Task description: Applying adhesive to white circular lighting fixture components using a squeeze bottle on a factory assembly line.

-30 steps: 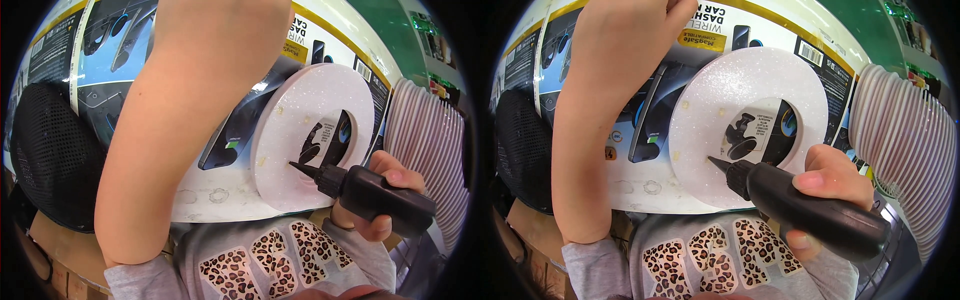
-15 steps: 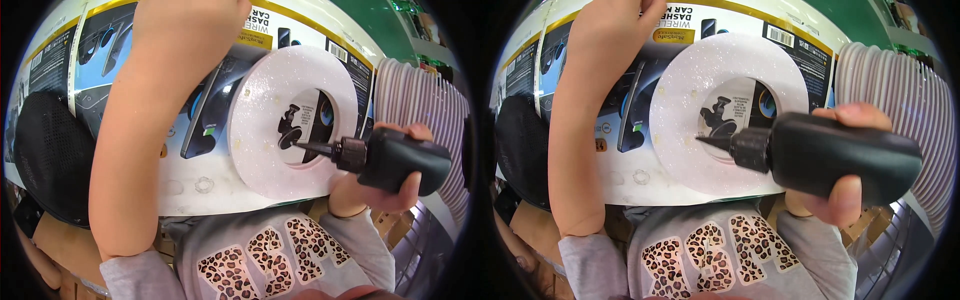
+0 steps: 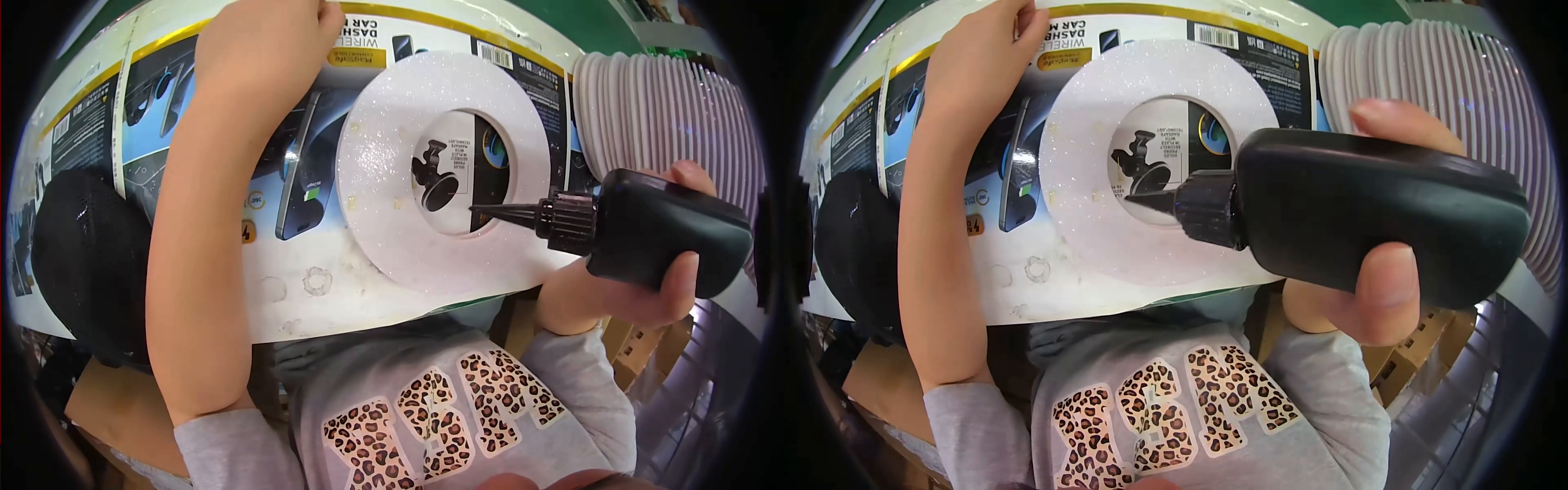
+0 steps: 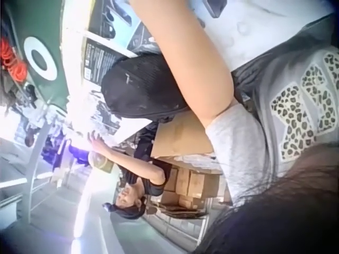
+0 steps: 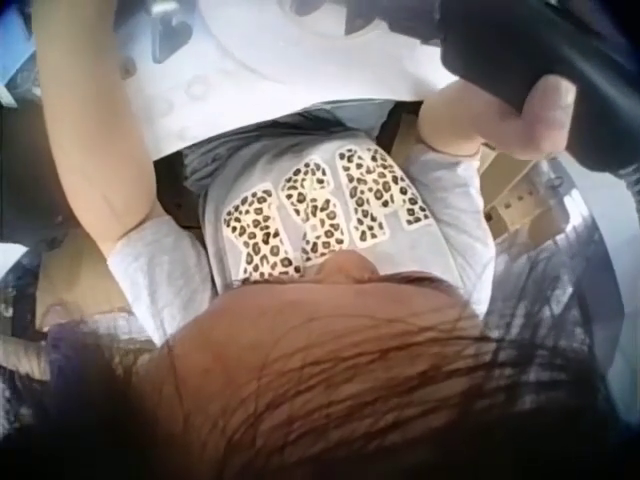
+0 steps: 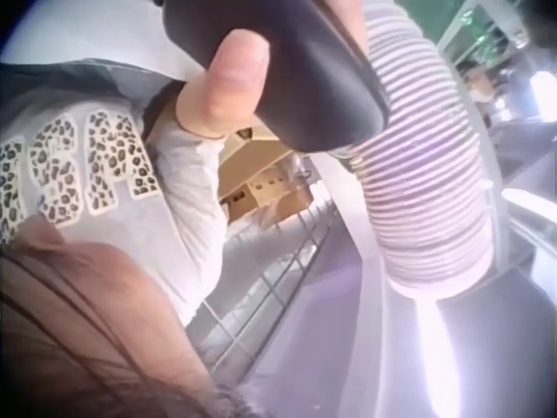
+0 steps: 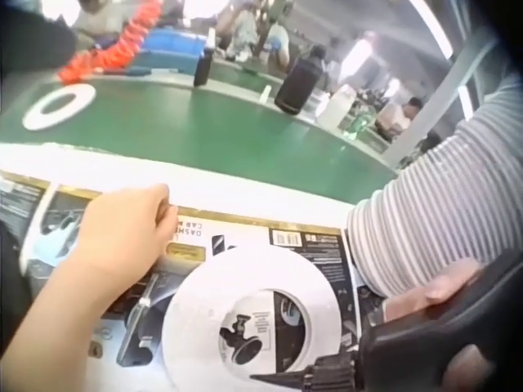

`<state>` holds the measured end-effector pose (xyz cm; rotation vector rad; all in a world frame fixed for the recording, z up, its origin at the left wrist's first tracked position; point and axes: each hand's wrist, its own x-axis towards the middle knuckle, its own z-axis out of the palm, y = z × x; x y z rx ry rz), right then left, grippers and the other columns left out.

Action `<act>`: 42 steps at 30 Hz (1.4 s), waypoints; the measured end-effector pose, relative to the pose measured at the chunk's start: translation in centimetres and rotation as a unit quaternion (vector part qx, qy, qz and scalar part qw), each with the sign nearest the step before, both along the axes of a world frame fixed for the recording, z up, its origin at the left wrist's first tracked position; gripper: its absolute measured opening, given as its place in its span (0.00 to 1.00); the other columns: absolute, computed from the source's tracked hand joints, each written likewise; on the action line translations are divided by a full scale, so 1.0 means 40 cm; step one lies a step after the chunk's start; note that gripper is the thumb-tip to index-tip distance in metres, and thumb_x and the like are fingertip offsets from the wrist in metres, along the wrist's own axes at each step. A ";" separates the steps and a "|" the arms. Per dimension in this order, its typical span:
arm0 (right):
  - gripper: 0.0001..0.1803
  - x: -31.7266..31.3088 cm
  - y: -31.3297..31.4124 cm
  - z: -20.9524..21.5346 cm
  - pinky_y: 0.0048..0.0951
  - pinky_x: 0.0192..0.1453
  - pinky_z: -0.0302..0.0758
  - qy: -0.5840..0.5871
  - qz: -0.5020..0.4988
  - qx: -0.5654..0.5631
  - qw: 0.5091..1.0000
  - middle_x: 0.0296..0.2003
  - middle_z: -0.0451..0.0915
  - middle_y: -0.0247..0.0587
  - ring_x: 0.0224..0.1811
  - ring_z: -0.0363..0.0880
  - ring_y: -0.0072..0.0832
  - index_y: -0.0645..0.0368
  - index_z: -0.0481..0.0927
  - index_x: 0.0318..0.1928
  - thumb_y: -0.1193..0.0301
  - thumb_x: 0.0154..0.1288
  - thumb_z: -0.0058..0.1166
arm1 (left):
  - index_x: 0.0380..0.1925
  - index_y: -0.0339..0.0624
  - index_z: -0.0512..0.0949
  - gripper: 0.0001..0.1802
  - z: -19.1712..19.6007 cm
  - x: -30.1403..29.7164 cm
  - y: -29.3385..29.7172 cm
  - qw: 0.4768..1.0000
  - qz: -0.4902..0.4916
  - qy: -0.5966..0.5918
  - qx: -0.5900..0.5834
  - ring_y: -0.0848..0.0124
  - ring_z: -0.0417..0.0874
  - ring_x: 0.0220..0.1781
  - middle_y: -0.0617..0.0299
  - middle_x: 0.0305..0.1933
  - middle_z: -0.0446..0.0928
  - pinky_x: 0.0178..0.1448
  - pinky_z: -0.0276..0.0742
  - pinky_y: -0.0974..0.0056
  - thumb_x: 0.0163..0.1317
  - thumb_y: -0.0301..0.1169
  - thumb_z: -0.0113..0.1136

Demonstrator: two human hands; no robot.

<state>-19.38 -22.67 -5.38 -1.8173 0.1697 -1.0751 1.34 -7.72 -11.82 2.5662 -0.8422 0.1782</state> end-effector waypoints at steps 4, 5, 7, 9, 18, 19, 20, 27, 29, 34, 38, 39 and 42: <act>0.34 -0.021 -0.027 0.013 0.24 0.30 0.63 0.067 0.264 0.154 0.950 0.24 0.67 0.42 0.23 0.62 0.25 0.70 0.65 0.49 0.58 0.45 0.51 | 0.23 0.39 0.74 0.11 0.003 0.007 -0.004 1.000 0.012 0.006 0.015 0.52 0.78 0.30 0.51 0.23 0.76 0.37 0.72 0.53 0.57 0.34 0.53; 0.34 -0.021 -0.034 0.008 0.24 0.30 0.63 0.071 0.265 0.157 0.949 0.24 0.67 0.42 0.23 0.62 0.25 0.70 0.65 0.49 0.58 0.45 0.51 | 0.22 0.39 0.74 0.11 -0.002 0.011 -0.006 1.000 0.001 -0.004 -0.004 0.53 0.78 0.30 0.51 0.23 0.76 0.37 0.72 0.54 0.57 0.34 0.53; 0.24 -0.028 -0.042 -0.007 0.23 0.24 0.53 0.081 0.257 0.085 0.959 0.18 0.62 0.29 0.18 0.54 0.19 0.59 0.66 0.41 0.59 0.48 0.56 | 0.21 0.39 0.73 0.11 -0.009 0.019 -0.013 1.000 -0.008 -0.007 -0.024 0.53 0.77 0.30 0.51 0.23 0.75 0.36 0.72 0.54 0.57 0.33 0.53; 0.24 -0.049 -0.066 0.001 0.23 0.21 0.58 0.120 0.296 0.084 0.944 0.18 0.64 0.32 0.18 0.59 0.20 0.56 0.66 0.43 0.60 0.49 0.59 | 0.20 0.38 0.73 0.11 -0.016 0.027 -0.029 0.999 -0.020 -0.018 -0.041 0.52 0.77 0.29 0.51 0.21 0.74 0.35 0.71 0.53 0.56 0.32 0.53; 0.23 -0.026 -0.017 -0.014 0.23 0.22 0.45 0.121 0.303 -0.066 0.943 0.13 0.62 0.26 0.11 0.48 0.17 0.55 0.68 0.35 0.52 0.51 0.61 | 0.17 0.39 0.70 0.08 -0.013 0.022 -0.012 0.995 -0.045 -0.035 -0.077 0.54 0.74 0.24 0.53 0.18 0.70 0.29 0.68 0.55 0.52 0.27 0.56; 0.24 -0.017 -0.008 -0.014 0.23 0.22 0.45 0.106 0.320 -0.066 0.939 0.12 0.61 0.26 0.11 0.47 0.17 0.56 0.68 0.35 0.51 0.52 0.60 | 0.17 0.39 0.70 0.08 0.007 0.025 0.015 0.997 -0.033 -0.040 -0.059 0.54 0.74 0.24 0.53 0.18 0.70 0.29 0.68 0.55 0.52 0.27 0.56; 0.24 -0.016 -0.003 -0.016 0.23 0.22 0.45 0.107 0.325 -0.063 0.937 0.12 0.61 0.26 0.11 0.47 0.17 0.56 0.68 0.35 0.51 0.52 0.60 | 0.17 0.39 0.70 0.08 0.003 0.021 0.022 0.997 -0.031 -0.046 -0.060 0.55 0.73 0.24 0.53 0.18 0.70 0.28 0.68 0.55 0.51 0.27 0.56; 0.24 -0.021 -0.003 -0.027 0.23 0.21 0.45 0.132 0.310 -0.082 0.938 0.12 0.60 0.26 0.11 0.47 0.17 0.57 0.68 0.36 0.50 0.54 0.60 | 0.18 0.40 0.69 0.08 -0.038 0.024 0.003 0.989 -0.050 -0.097 -0.097 0.55 0.73 0.23 0.54 0.17 0.69 0.27 0.68 0.56 0.51 0.27 0.57; 0.24 -0.020 0.001 -0.029 0.23 0.21 0.45 0.128 0.319 -0.080 0.936 0.12 0.60 0.26 0.11 0.48 0.17 0.57 0.68 0.36 0.50 0.54 0.60 | 0.18 0.40 0.69 0.08 -0.042 0.020 0.007 0.987 -0.055 -0.115 -0.099 0.55 0.72 0.22 0.54 0.17 0.68 0.27 0.68 0.56 0.50 0.27 0.57; 0.25 -0.007 0.003 -0.024 0.23 0.18 0.46 0.139 0.334 -0.100 0.927 0.12 0.61 0.26 0.10 0.47 0.18 0.57 0.68 0.36 0.49 0.54 0.59 | 0.18 0.41 0.69 0.08 -0.050 0.023 0.016 0.979 -0.066 -0.163 -0.106 0.56 0.72 0.22 0.55 0.17 0.68 0.26 0.68 0.56 0.50 0.27 0.57; 0.26 -0.011 0.004 -0.021 0.23 0.19 0.48 0.137 0.315 -0.109 0.933 0.13 0.63 0.26 0.10 0.49 0.18 0.56 0.68 0.38 0.48 0.55 0.58 | 0.18 0.41 0.69 0.08 -0.052 0.033 0.014 0.968 -0.079 -0.206 -0.117 0.56 0.71 0.21 0.56 0.17 0.67 0.26 0.67 0.56 0.49 0.28 0.58; 0.26 -0.013 0.006 -0.015 0.23 0.19 0.49 0.160 0.310 -0.118 0.930 0.14 0.65 0.26 0.10 0.51 0.18 0.56 0.68 0.40 0.47 0.55 0.57 | 0.18 0.41 0.69 0.08 -0.052 0.035 0.016 0.965 -0.080 -0.218 -0.119 0.57 0.71 0.21 0.56 0.17 0.67 0.26 0.67 0.56 0.49 0.28 0.58; 0.26 -0.015 0.001 -0.003 0.24 0.20 0.50 0.196 0.309 -0.135 0.921 0.15 0.67 0.26 0.11 0.54 0.18 0.55 0.68 0.42 0.47 0.56 0.56 | 0.19 0.43 0.68 0.08 -0.062 0.034 0.018 0.954 -0.072 -0.274 -0.097 0.59 0.70 0.20 0.58 0.18 0.65 0.24 0.67 0.57 0.47 0.28 0.59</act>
